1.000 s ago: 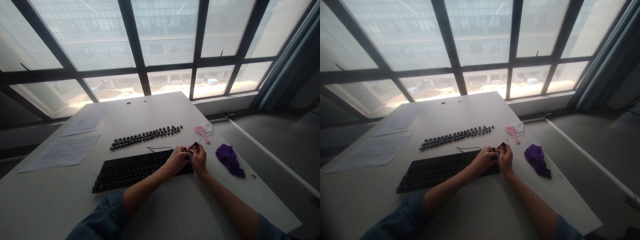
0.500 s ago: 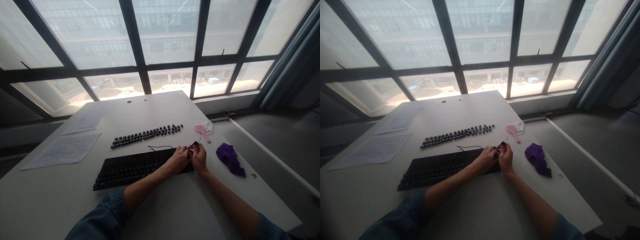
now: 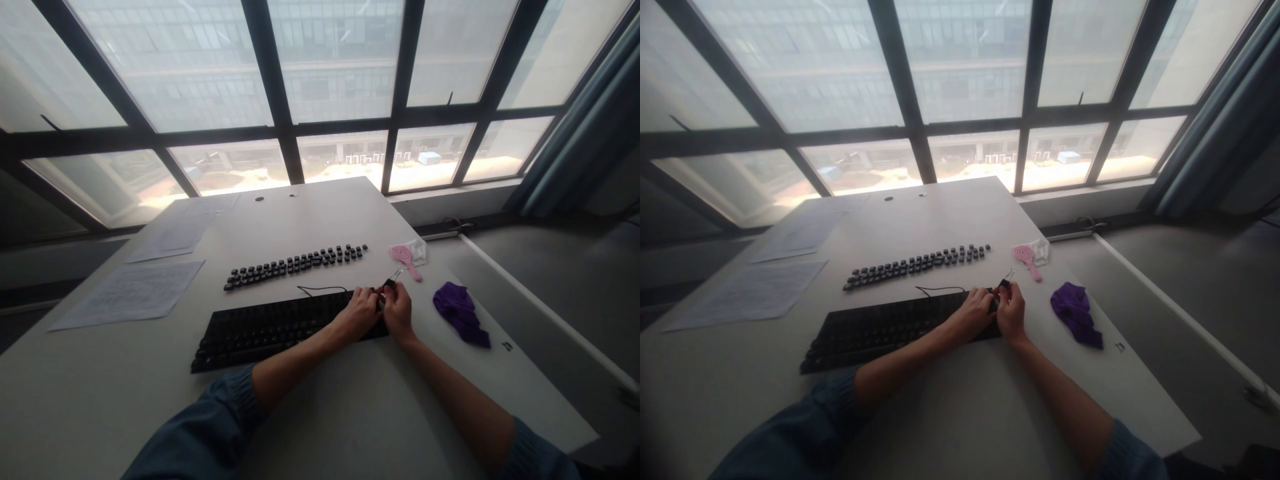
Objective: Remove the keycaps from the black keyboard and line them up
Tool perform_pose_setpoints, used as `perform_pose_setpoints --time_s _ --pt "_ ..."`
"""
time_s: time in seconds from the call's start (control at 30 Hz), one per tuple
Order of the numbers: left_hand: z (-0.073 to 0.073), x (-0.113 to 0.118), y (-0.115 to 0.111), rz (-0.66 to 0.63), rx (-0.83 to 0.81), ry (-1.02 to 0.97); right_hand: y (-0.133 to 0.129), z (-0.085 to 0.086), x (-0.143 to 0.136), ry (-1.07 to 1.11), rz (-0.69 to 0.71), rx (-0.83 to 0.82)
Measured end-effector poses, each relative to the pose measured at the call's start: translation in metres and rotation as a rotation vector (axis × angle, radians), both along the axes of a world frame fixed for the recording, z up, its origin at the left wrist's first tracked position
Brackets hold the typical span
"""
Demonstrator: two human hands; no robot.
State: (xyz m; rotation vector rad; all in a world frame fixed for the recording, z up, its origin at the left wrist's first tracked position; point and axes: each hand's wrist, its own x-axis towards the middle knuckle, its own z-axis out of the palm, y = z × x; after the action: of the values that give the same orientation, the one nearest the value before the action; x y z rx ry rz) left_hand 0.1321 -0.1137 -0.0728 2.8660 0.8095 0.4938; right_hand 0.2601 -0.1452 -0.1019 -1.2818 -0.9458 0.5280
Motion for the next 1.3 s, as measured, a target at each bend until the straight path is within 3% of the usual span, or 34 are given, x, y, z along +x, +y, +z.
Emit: perform_pose_setpoints --time_s 0.4,0.57,0.77,0.97,1.03,1.17,1.3 --pt "-0.006 -0.003 0.001 -0.07 -0.17 -0.236 -0.002 0.007 0.002 -0.15 -0.062 -0.022" --pt "0.01 -0.006 -0.003 -0.045 -0.261 -0.318 0.001 0.0 0.002 -0.026 -0.024 -0.022" --pt "0.04 -0.013 -0.002 0.069 -0.433 -0.562 0.003 -0.001 0.0 0.157 0.052 0.022" --pt "0.067 -0.021 0.024 0.264 -0.853 -0.684 0.005 0.003 0.001 0.235 0.071 0.06" --pt "0.075 -0.02 0.037 0.291 -0.926 -0.677 0.005 0.005 0.002 0.247 0.069 0.063" --pt "0.087 -0.01 0.065 0.306 -0.963 -0.745 0.005 0.008 0.006 0.262 0.049 0.085" --pt "0.082 0.005 0.084 0.23 -1.109 -0.808 0.008 0.014 0.013 0.279 0.033 0.112"
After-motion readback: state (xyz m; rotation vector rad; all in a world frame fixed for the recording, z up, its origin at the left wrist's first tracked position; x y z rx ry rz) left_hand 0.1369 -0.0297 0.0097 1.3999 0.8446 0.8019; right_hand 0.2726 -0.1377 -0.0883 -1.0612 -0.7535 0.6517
